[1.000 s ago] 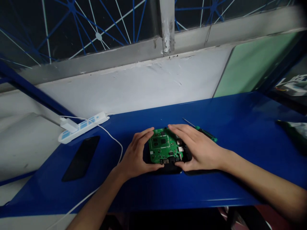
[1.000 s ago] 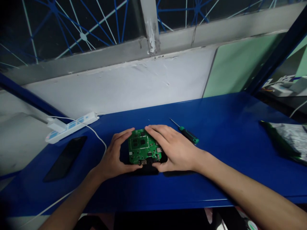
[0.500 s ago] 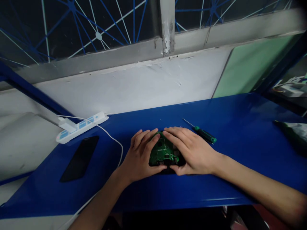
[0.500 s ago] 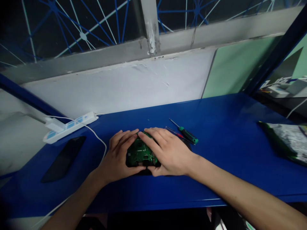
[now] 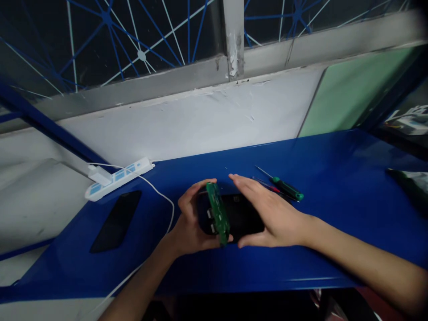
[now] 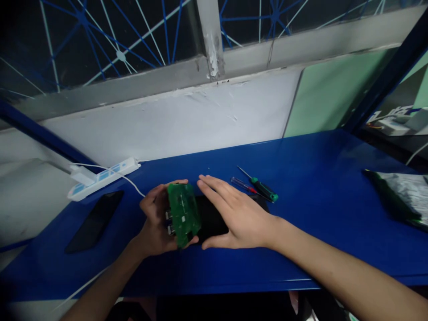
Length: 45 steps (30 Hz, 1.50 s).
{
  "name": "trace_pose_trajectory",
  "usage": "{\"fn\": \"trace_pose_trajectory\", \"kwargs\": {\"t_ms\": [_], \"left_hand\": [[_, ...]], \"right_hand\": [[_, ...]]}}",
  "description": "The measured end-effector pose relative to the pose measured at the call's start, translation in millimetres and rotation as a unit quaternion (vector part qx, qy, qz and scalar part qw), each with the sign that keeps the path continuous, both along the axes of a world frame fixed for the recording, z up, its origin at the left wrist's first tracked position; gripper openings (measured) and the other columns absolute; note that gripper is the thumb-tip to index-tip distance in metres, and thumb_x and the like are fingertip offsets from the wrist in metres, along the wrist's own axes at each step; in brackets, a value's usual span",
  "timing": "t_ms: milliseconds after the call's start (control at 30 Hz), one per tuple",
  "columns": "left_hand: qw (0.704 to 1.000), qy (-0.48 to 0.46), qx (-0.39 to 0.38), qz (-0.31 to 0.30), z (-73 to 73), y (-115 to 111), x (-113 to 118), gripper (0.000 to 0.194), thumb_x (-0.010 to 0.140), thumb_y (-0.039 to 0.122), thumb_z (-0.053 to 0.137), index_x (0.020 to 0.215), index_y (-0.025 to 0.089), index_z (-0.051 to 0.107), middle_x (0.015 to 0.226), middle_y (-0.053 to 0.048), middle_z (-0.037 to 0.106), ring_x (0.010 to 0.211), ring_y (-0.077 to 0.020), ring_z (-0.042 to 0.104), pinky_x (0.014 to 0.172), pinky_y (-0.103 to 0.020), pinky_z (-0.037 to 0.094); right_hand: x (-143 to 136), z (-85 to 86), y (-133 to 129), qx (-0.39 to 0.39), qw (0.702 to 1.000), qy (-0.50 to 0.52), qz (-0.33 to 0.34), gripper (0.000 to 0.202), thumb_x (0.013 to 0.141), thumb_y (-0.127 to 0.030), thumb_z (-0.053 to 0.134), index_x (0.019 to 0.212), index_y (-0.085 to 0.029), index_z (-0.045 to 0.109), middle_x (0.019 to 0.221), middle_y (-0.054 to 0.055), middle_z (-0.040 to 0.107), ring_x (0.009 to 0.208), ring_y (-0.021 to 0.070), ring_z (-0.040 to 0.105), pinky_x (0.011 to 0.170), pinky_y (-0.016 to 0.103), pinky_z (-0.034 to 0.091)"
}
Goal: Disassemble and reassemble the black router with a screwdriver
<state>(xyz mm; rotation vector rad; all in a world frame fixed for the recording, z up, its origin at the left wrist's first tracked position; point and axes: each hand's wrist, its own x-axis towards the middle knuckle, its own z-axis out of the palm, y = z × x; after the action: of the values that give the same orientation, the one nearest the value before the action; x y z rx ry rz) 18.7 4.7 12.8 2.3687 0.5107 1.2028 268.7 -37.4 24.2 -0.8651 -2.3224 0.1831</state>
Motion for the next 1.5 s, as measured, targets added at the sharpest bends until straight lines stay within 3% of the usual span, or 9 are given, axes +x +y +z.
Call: {"fn": "trace_pose_trajectory", "kwargs": {"t_ms": [233,467,633,833,1067,1367,1500], "left_hand": [[0.995,-0.031,-0.088,-0.034,1.6,-8.8,4.2,0.118,0.069,0.050,0.087,0.151,0.039,0.003,0.148,-0.015,0.041,0.135,-0.0376,0.048,0.108,-0.066,0.043],[0.994,0.020,-0.101,-0.048,2.7,-6.6,2.0,0.122,0.067,0.051,0.088,0.151,0.039,0.000,0.154,-0.017,0.038,0.141,-0.0384,0.042,0.111,-0.070,0.038],[0.992,0.025,-0.110,-0.058,4.0,-5.5,1.2,0.124,0.067,0.052,0.088,0.153,0.038,0.000,0.157,-0.019,0.034,0.143,-0.0410,0.039,0.111,-0.071,0.037],[0.994,0.046,-0.102,0.002,3.7,-1.3,-3.3,0.127,0.072,0.052,0.085,0.156,0.034,-0.008,0.159,-0.020,0.028,0.143,-0.0401,0.037,0.113,-0.066,0.039],[0.996,0.031,-0.031,0.083,-0.9,7.7,-5.2,0.127,0.070,0.046,0.088,0.157,0.034,-0.003,0.158,-0.017,0.029,0.142,-0.0406,0.037,0.109,-0.064,0.043],[0.994,0.039,0.011,0.104,-0.3,9.1,-3.8,0.122,0.073,0.033,0.086,0.158,0.028,-0.001,0.158,-0.019,0.028,0.140,-0.0418,0.039,0.108,-0.063,0.045],[0.993,0.060,0.017,0.102,2.1,6.3,-1.3,0.118,0.075,0.029,0.083,0.158,0.032,-0.002,0.160,-0.017,0.024,0.143,-0.0419,0.035,0.107,-0.065,0.045]], "right_hand": [[-2.7,-6.2,3.1,-0.031,0.999,0.003,0.026,0.123,0.077,-0.058,0.073,0.159,-0.012,-0.006,0.162,0.026,0.026,0.149,0.0385,0.030,0.117,0.054,0.037],[-1.6,-8.4,3.7,-0.037,0.999,0.022,0.029,0.120,0.077,-0.061,0.073,0.159,-0.015,-0.001,0.162,0.025,0.026,0.149,0.0365,0.030,0.117,0.054,0.038],[-1.6,-7.8,4.0,-0.038,0.999,0.027,0.022,0.120,0.075,-0.062,0.073,0.160,-0.014,0.003,0.156,0.025,0.037,0.142,0.0389,0.040,0.111,0.055,0.044],[1.9,-4.4,3.3,-0.044,0.998,0.028,-0.030,0.116,0.076,-0.058,0.073,0.160,-0.016,0.004,0.156,0.024,0.036,0.141,0.0405,0.040,0.110,0.058,0.044],[7.8,-5.3,6.2,-0.051,0.996,0.041,-0.066,0.112,0.076,-0.048,0.072,0.160,-0.016,0.004,0.152,0.025,0.034,0.138,0.0428,0.042,0.108,0.060,0.046],[14.8,-3.0,9.2,-0.065,0.994,0.018,-0.089,0.112,0.077,-0.048,0.072,0.160,-0.017,0.003,0.152,0.024,0.034,0.135,0.0434,0.047,0.102,0.057,0.053],[15.4,-2.6,10.6,-0.079,0.993,0.014,-0.086,0.114,0.076,-0.048,0.073,0.160,-0.018,0.003,0.153,0.024,0.035,0.137,0.0438,0.045,0.105,0.059,0.050]]}}
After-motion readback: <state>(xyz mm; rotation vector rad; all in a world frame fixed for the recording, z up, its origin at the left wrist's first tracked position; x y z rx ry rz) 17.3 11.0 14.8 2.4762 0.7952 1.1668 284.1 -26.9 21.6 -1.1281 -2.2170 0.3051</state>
